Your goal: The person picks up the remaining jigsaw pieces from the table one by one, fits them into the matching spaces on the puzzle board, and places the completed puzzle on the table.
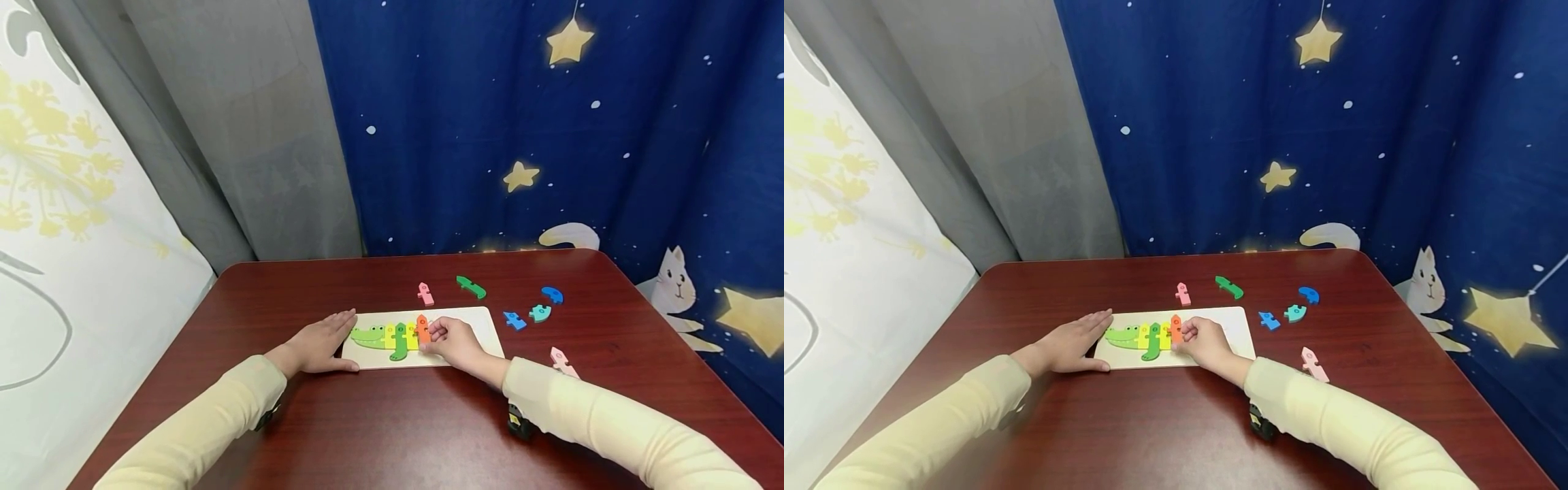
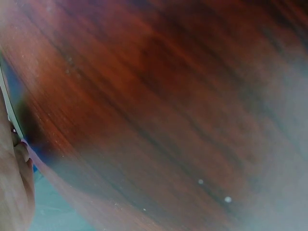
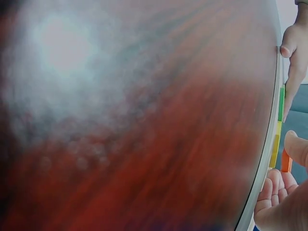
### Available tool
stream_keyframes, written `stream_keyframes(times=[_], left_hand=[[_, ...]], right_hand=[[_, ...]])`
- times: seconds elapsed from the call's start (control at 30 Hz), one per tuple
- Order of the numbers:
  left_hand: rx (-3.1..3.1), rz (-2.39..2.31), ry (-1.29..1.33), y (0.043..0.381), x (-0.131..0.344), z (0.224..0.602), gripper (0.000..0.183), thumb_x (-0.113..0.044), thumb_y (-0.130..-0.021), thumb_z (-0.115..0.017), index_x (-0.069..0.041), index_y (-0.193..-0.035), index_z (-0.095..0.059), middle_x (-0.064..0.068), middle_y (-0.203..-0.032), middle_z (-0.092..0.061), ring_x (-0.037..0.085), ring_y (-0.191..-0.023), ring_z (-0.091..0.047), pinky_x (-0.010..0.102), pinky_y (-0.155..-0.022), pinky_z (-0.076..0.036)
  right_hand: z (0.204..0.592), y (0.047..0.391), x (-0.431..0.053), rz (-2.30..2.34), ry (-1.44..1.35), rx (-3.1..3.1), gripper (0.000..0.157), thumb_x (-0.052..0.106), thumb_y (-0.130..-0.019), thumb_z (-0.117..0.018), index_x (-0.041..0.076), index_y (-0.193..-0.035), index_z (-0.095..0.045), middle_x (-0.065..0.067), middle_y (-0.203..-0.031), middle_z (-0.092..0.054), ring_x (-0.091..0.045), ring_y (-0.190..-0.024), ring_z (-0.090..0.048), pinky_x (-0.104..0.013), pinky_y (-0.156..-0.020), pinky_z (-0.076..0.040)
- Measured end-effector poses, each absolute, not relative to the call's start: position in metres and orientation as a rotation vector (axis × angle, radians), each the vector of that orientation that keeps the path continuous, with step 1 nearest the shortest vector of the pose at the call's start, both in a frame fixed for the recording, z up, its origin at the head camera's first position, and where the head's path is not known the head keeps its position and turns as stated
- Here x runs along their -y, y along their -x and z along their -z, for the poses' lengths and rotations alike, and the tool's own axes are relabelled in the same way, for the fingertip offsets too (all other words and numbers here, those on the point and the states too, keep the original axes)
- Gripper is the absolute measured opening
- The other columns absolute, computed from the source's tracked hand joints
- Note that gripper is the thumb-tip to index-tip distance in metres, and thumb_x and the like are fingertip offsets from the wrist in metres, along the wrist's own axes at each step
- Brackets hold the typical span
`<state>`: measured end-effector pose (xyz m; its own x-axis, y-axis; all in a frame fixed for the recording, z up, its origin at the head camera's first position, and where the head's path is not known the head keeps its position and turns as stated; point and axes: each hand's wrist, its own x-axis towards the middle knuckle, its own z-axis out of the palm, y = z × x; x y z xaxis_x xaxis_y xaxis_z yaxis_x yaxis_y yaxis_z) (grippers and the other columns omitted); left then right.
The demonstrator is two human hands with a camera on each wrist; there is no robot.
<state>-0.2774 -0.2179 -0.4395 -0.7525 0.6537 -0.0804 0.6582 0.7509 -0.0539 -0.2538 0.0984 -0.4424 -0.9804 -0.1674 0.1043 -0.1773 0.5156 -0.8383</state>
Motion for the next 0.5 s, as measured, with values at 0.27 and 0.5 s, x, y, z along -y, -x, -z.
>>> stream_keyframes(times=[0.27, 0.5], left_hand=[[-2.892, 0.128, -1.084, 0.2767, 0.218, 0.4398, 0.111, -0.084, -0.082, -0.034, -0.001, -0.154, -0.02, 0.015, -0.159, -0.018, 0.024, -0.145, -0.019, 0.04, -0.115, -0.022], [-2.893, 0.131, -1.078, 0.2759, 0.2184, 0.4395, 0.111, -0.085, -0.082, -0.033, -0.001, -0.154, -0.019, 0.015, -0.159, -0.017, 0.024, -0.145, -0.018, 0.04, -0.115, -0.021]], right_hand=[[0.4405, 0.2533, -0.098, -1.483, -0.327, 2.769, 0.026, 0.009, -0.07, -0.087, 0.004, -0.082, -0.064, 0.001, -0.071, -0.058, -0.013, -0.066, -0.053, -0.027, -0.064, -0.046], [0.441, 0.255, -0.0971, -1.436, -0.343, 2.78, 0.026, 0.01, -0.07, -0.087, 0.004, -0.081, -0.064, 0.001, -0.071, -0.057, -0.013, -0.066, -0.052, -0.028, -0.063, -0.045]])
